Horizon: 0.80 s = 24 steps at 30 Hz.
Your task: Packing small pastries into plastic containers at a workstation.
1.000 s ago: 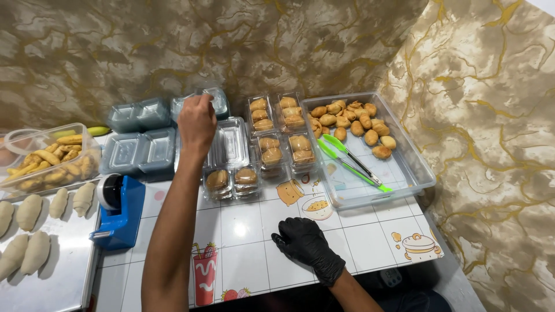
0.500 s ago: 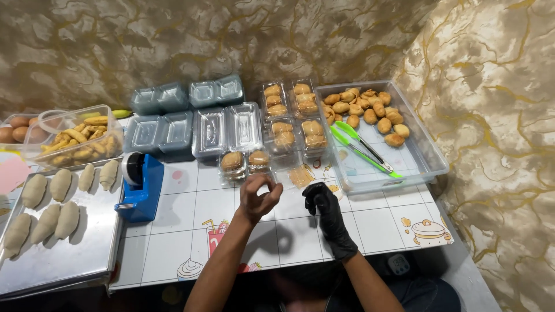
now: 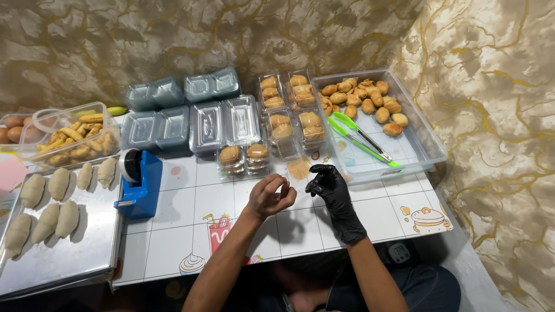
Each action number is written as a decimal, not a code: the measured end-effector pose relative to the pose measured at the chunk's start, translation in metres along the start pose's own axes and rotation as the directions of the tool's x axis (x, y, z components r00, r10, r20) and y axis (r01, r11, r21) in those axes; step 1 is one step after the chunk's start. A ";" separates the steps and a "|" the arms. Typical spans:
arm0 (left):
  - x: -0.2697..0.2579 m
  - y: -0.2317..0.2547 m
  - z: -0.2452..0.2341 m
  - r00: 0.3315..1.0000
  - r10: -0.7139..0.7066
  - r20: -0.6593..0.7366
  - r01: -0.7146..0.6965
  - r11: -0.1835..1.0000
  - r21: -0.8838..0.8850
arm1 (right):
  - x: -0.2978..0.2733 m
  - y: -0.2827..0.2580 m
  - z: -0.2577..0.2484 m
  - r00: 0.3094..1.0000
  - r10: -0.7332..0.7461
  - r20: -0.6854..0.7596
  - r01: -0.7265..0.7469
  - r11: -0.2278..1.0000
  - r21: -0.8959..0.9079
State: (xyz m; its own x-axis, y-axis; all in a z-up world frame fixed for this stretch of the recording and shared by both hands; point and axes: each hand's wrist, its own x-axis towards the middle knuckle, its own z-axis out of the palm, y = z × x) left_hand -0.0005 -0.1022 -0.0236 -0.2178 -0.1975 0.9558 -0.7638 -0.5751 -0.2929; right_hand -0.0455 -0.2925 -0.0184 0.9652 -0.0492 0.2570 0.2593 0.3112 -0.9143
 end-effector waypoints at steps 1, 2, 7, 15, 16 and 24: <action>0.002 0.002 -0.003 1.000 0.003 -0.004 -0.003 1.000 -0.004 | 0.000 0.003 0.000 1.000 -0.006 -0.004 0.006 1.000 -0.002; 0.004 0.003 -0.004 0.999 -0.042 0.000 0.042 0.999 -0.029 | 0.000 0.004 0.000 1.000 -0.011 -0.023 0.012 0.999 0.046; 0.014 0.018 -0.003 0.986 -0.169 0.004 0.167 0.972 -0.168 | 0.005 0.007 -0.012 0.995 -0.048 -0.092 0.059 0.992 0.112; -0.002 0.029 -0.003 0.212 -0.631 0.746 0.974 0.077 -0.212 | -0.011 -0.022 -0.016 0.993 0.054 -0.103 -0.069 0.986 -0.152; 0.010 0.032 -0.007 0.209 -0.633 0.745 0.974 0.072 -0.213 | -0.013 -0.021 -0.019 0.993 0.057 -0.102 -0.072 0.985 -0.155; 0.091 0.037 -0.028 -0.218 -0.509 0.833 0.903 -0.428 -0.025 | 0.017 -0.079 -0.029 0.973 -0.194 -0.125 0.058 0.728 -0.683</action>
State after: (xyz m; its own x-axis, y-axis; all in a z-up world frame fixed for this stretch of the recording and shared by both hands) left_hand -0.0658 -0.1189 0.0538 0.9421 -0.3255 -0.0807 0.1152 0.0881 0.9894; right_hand -0.0481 -0.3454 0.0489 0.8931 -0.2268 0.3884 0.2684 -0.4241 -0.8649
